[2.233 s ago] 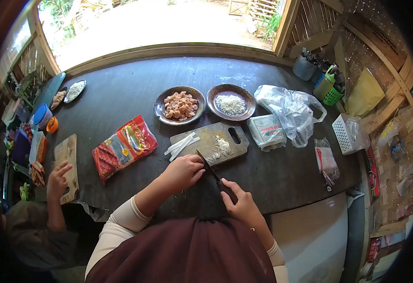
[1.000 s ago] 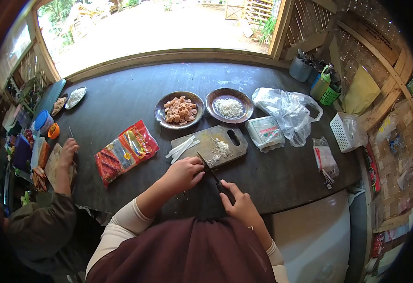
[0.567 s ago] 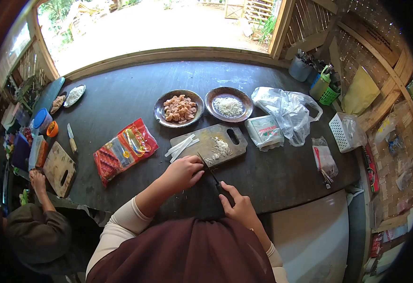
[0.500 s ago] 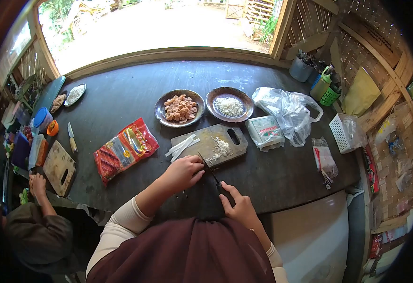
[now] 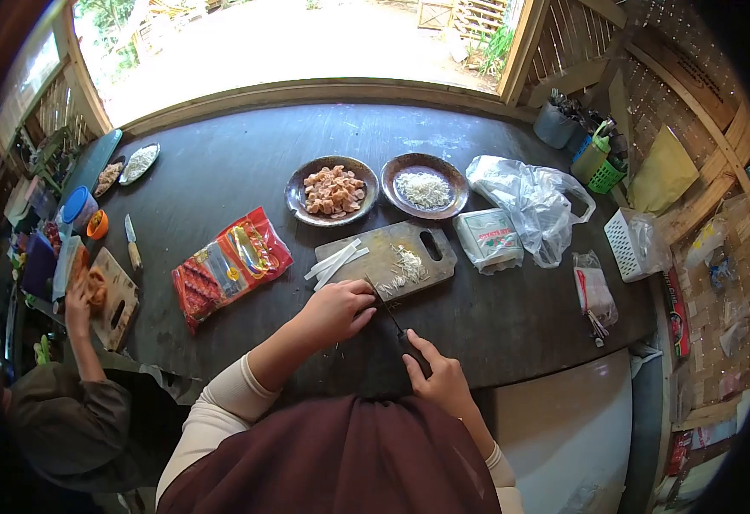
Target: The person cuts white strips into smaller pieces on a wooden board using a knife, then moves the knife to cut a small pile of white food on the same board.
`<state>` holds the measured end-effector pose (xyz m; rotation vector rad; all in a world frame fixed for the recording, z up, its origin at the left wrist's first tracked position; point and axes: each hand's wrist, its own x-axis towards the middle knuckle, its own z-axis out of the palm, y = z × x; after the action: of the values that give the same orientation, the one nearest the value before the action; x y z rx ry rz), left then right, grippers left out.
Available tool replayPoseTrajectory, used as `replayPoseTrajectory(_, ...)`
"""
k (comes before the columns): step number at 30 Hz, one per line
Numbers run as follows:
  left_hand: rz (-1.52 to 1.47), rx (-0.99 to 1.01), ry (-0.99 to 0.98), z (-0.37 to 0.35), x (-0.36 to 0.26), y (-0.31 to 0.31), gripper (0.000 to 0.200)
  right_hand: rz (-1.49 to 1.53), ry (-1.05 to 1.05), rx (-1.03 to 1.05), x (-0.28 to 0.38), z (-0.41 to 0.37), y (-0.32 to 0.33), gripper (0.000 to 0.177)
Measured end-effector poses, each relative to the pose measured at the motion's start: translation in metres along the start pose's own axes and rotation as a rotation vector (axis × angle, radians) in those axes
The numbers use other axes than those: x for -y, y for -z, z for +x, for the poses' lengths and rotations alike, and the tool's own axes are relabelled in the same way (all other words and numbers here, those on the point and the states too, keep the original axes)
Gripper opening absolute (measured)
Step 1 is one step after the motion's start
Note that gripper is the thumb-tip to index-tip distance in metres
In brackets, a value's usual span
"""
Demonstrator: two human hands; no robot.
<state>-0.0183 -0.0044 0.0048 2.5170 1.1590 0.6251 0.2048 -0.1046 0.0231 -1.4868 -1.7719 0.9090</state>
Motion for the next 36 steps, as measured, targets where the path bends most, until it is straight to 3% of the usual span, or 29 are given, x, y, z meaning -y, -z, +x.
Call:
replayPoseTrajectory(32, 0.006, 0.051, 0.011, 0.002, 0.002, 0.004, 0.021, 0.072, -0.040, 0.052, 0.001, 0.010, 0.009, 0.040)
replayPoseTrajectory(36, -0.011, 0.041, 0.000, 0.001, 0.004, 0.001, 0.022, 0.131, -0.129, 0.069, 0.008, 0.019, 0.009, 0.040)
